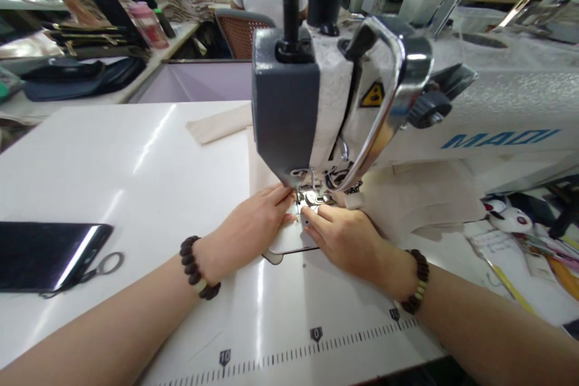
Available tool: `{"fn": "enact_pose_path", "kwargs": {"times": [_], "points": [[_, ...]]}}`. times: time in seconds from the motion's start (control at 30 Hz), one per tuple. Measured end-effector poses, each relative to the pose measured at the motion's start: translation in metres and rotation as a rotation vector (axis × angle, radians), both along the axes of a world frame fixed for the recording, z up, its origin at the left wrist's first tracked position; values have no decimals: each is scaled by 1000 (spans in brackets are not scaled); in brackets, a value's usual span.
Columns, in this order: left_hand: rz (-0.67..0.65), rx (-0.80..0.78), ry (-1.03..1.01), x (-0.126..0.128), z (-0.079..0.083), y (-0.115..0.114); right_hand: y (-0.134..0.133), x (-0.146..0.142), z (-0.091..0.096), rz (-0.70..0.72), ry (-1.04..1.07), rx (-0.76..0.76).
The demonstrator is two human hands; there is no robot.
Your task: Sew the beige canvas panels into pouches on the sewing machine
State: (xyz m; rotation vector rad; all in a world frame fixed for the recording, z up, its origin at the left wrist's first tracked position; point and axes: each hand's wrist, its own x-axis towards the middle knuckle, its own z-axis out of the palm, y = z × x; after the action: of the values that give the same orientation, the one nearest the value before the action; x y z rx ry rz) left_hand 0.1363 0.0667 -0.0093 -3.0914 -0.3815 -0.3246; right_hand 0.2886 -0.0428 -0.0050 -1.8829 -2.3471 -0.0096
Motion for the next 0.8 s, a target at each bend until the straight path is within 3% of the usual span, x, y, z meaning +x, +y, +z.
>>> {"fn": "enact_pose_path", "kwargs": {"times": [0.23, 0.5, 0.67, 0.8], "points": [[113, 102, 256, 2, 16, -23, -2, 3, -5, 20, 35, 67], [41, 47, 221, -6, 18, -38, -4, 9, -11, 99, 65, 82], [-100, 8, 225, -10, 19, -40, -6, 11, -9, 109, 112, 49], [-132, -119, 308, -13, 27, -45, -11, 15, -3, 248, 113, 76]]}}
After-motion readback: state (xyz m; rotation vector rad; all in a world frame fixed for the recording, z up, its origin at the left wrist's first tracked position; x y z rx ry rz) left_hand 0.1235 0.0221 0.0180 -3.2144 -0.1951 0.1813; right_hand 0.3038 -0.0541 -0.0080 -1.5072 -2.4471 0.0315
